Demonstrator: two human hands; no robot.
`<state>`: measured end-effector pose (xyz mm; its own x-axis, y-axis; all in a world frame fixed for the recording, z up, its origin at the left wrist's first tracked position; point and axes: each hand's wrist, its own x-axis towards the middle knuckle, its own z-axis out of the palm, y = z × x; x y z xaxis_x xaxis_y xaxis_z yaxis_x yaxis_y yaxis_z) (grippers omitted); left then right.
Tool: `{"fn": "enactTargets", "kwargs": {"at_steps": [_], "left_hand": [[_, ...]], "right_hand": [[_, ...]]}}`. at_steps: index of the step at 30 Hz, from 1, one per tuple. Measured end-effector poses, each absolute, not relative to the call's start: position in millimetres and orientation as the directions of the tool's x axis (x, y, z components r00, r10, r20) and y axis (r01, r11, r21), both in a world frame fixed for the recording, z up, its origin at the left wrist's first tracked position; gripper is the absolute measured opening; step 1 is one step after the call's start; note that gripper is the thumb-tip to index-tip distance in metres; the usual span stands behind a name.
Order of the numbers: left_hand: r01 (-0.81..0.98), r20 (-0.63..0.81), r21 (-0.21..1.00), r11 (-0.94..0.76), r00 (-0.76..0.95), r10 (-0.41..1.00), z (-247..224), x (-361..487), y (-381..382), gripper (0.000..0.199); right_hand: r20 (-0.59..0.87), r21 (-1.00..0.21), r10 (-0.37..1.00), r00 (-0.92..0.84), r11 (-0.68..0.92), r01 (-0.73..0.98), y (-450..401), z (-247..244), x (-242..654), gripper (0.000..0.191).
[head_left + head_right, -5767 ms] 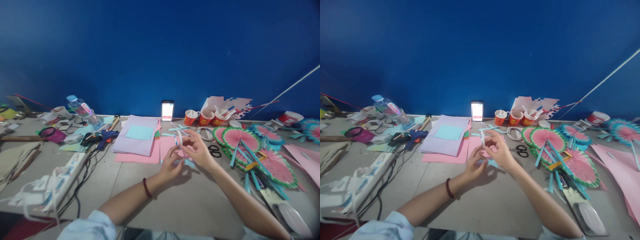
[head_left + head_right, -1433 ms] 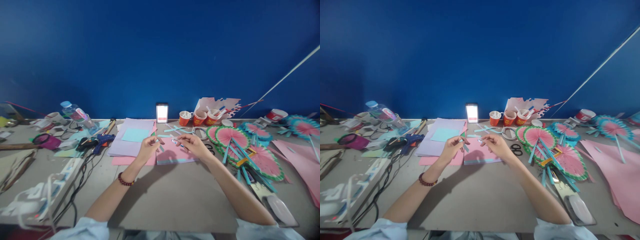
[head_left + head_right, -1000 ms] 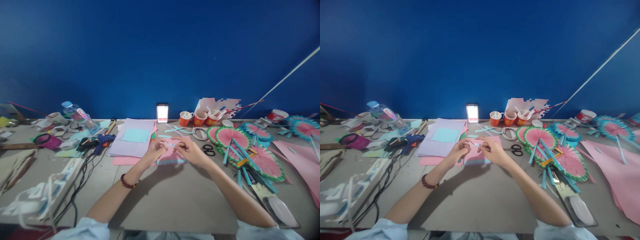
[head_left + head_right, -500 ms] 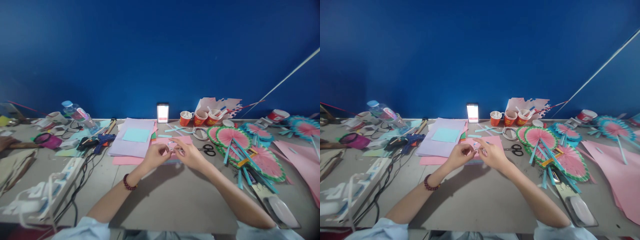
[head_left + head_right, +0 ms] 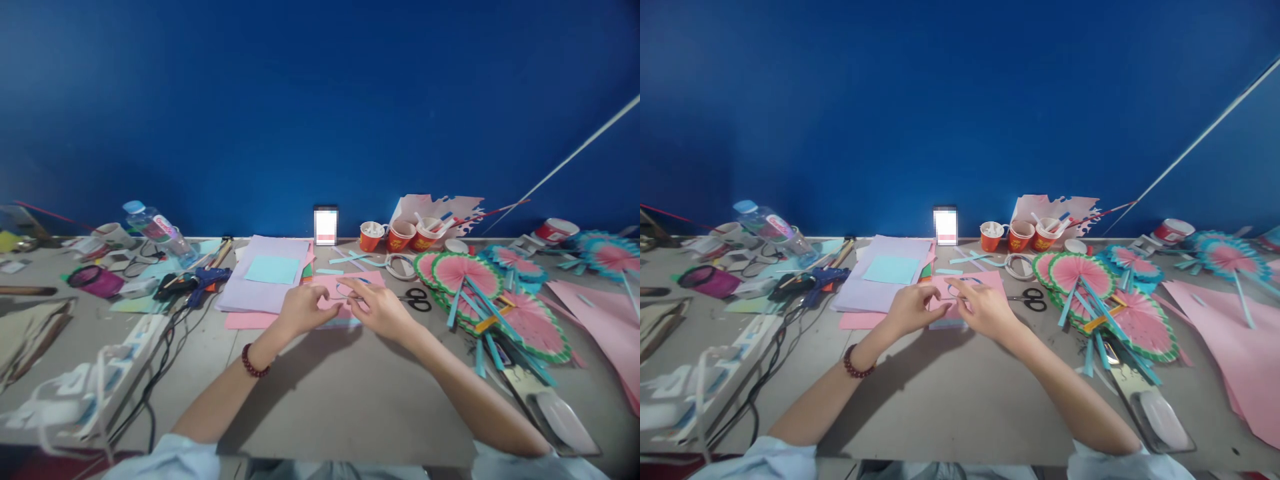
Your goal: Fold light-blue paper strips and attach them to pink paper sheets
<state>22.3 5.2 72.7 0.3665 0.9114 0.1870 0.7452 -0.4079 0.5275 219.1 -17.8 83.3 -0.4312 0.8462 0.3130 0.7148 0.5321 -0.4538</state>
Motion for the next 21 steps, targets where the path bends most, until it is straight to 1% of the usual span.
{"fn": "enactTargets", "kwargs": {"at_steps": [4,7,11,16,18,21], "left_hand": [[0.682,0.246,0.567,-0.461,0.394,0.885,75,23,4,0.020],[0.642,0.278,0.575,-0.506,0.429,0.860,73,24,2,0.016],[0.641,0.360,0.530,-0.555,0.422,0.832,69,26,0,0.018],[0.665,0.384,0.483,-0.569,0.424,0.821,64,28,-4,0.016],[0.660,0.385,0.501,-0.560,0.410,0.827,64,29,-6,0.017],[0.601,0.389,0.585,-0.546,0.382,0.838,64,30,-7,0.015]], "right_hand": [[0.295,-0.447,0.852,-0.431,0.522,0.726,-18,81,218,0.046],[0.289,-0.453,0.854,-0.433,0.520,0.724,-18,79,217,0.047],[0.299,-0.441,0.855,-0.423,0.518,0.733,-18,77,217,0.047],[0.332,-0.419,0.846,-0.417,0.529,0.738,-16,74,217,0.044],[0.355,-0.391,0.837,-0.416,0.537,0.748,-16,73,216,0.042],[0.386,-0.316,0.820,-0.423,0.548,0.774,-16,72,215,0.040]]}}
